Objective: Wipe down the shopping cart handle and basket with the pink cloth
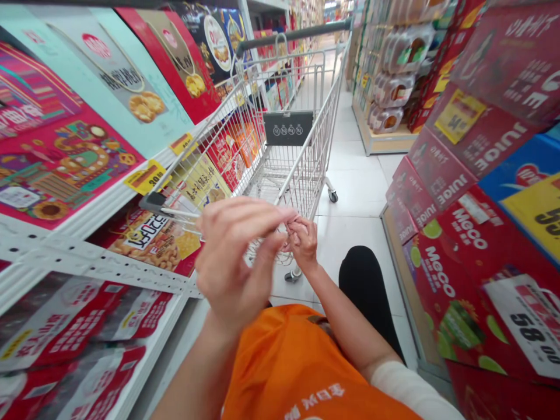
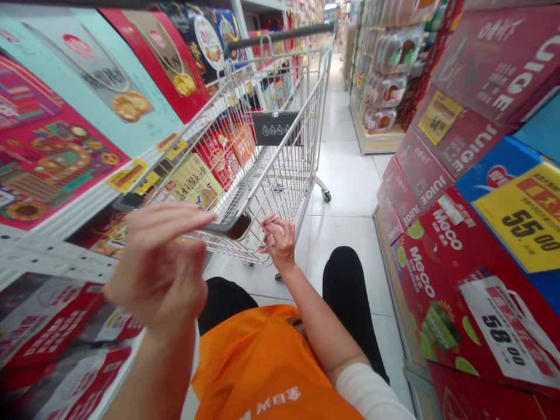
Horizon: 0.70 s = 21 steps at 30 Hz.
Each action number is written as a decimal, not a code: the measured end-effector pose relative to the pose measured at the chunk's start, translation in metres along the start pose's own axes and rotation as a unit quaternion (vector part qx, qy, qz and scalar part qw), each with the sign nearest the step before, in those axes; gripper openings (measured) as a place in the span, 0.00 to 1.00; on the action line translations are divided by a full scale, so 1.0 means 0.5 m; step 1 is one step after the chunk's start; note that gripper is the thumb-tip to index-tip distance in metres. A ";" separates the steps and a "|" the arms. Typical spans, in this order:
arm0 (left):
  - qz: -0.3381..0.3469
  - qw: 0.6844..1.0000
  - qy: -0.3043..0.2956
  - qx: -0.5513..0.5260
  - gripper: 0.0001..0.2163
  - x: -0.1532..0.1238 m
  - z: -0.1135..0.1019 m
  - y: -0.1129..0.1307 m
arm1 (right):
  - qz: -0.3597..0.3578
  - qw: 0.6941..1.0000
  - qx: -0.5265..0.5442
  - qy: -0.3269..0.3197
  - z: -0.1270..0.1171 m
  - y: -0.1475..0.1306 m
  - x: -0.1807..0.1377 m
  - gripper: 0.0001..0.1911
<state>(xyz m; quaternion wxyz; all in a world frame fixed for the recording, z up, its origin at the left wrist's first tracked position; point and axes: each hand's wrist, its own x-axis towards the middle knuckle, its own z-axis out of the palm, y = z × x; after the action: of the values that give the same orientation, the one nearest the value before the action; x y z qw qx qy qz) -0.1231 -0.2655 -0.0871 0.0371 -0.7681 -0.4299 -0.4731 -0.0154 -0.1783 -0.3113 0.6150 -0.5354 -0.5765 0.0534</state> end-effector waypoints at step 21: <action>-0.066 0.989 0.015 0.133 0.25 0.005 0.112 -0.250 | 0.008 0.997 0.045 0.067 0.017 -0.005 0.064 0.19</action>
<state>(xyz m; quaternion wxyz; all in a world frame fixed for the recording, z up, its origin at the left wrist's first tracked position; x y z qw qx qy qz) -0.1706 -0.1594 -0.1599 0.1140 -0.7189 -0.5384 -0.4246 -0.0126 -0.1524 -0.2907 0.6751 -0.5143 -0.5267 0.0487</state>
